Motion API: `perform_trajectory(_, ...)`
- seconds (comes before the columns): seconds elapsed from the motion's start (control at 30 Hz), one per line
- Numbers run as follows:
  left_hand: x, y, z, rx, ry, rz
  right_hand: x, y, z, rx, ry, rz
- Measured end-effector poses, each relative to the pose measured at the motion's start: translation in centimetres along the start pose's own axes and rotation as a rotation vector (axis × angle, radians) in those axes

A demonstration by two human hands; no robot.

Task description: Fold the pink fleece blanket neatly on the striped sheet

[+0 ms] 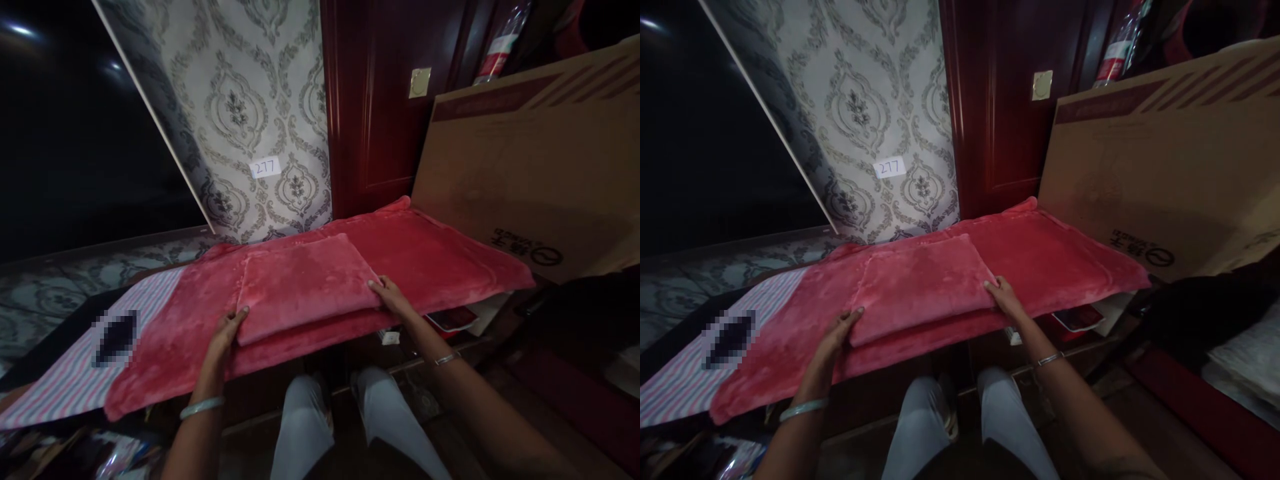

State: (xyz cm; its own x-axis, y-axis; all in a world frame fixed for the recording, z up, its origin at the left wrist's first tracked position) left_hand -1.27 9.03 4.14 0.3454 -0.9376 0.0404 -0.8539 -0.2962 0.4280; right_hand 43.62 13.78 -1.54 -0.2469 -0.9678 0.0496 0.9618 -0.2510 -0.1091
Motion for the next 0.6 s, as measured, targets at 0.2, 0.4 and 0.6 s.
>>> perform_trajectory(0.2,-3.5,-0.5,-0.3,-0.139,-0.029,-0.101,-2.7,-0.7,1.3,0.265,0.100,-0.106)
perform_trajectory(0.4,-5.4,-2.3,0.4,-0.329,-0.072,-0.195,-3.7,-1.6,0.4,0.438,0.151,-0.162)
perform_trajectory(0.6,-5.3,-2.7,1.4,-0.390,-0.127,-0.219,-3.4,-1.1,-0.6,0.469,0.198,-0.201)
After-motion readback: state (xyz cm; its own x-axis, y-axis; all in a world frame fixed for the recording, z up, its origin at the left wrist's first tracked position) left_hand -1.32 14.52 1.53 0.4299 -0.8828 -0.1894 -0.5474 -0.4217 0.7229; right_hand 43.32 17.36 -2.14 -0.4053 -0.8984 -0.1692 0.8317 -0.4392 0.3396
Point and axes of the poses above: each hand's wrist, its own x-axis away from the middle knuckle, its own y-axis out of the back of the hand, z = x × y, the point moved 4 cm from there along -x, towards the middle knuckle, and after that the axes turned 11 degrees about -x, right-handed, at the moved point
